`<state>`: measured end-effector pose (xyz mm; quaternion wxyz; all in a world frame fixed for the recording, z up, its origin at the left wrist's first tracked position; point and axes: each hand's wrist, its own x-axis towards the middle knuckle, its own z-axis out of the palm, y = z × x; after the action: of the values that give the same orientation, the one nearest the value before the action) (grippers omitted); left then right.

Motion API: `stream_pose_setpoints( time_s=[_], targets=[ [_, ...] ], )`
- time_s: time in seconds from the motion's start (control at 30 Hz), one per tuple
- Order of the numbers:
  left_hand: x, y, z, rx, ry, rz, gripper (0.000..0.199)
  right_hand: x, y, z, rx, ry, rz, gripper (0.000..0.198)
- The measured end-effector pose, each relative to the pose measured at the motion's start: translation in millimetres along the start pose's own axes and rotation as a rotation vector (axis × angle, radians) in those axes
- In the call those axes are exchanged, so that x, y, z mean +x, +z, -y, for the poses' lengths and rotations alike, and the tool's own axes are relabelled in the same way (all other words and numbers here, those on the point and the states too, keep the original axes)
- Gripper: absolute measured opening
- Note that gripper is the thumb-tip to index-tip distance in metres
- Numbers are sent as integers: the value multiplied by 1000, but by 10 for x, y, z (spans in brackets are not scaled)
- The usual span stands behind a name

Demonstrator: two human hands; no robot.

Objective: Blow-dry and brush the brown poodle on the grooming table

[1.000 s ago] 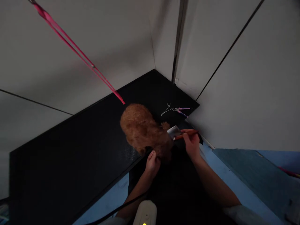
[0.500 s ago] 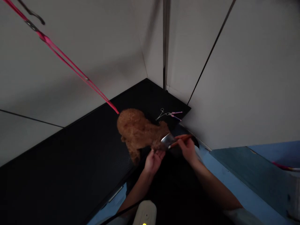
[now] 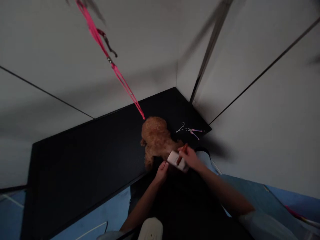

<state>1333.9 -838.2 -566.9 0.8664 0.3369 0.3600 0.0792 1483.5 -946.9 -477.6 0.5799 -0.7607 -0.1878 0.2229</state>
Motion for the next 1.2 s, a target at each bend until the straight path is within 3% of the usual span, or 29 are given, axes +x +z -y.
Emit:
stream_pose_setpoints(
  time_s=[0.07, 0.1, 0.2, 0.23, 0.33, 0.47, 0.57, 0.63, 0.7, 0.83, 0.9, 0.97, 1.03, 1.1, 1.2],
  targets=[
    [56, -86, 78, 93, 54, 51, 48, 170, 38, 16, -29, -45, -58, 20],
    [100, -124, 134, 135, 74, 82, 49, 242, 51, 11, -56, -84, -9, 20],
    [257, -191, 328, 227, 146, 152, 54, 369, 77, 10, -265, -175, 305, 13],
    [305, -189, 382, 255, 184, 158, 55, 384, 87, 30, -369, -190, 350, 12],
    [399, -116, 479, 306, 290, 137, 56, 379, 138, 166, -626, -291, 176, 15],
    [432, 4, 511, 281, 315, 117, 57, 334, 247, 379, -947, -358, 429, 15],
    [446, 19, 534, 277, 354, 114, 57, 327, 295, 454, -1050, -418, 308, 18],
    [462, 4, 553, 269, 367, 118, 58, 323, 303, 453, -1067, -492, 338, 19],
    [482, -19, 565, 269, 367, 133, 58, 319, 296, 425, -1100, -461, 425, 18],
    [518, -89, 535, 312, 361, 201, 56, 325, 246, 334, -1012, -414, 168, 16],
    [522, -149, 481, 348, 354, 253, 53, 323, 216, 268, -936, -448, 242, 14],
    [507, -227, 399, 414, 377, 270, 52, 315, 195, 193, -855, -385, 331, 13],
    [464, -318, 298, 510, 443, 246, 51, 295, 188, 123, -748, -319, 174, 13],
    [390, -412, 192, 604, 493, 222, 50, 260, 205, 63, -624, -341, 44, 13],
    [234, -552, 52, 662, 491, 228, 47, 204, 265, 6, -491, -392, 282, 11]
  ],
)
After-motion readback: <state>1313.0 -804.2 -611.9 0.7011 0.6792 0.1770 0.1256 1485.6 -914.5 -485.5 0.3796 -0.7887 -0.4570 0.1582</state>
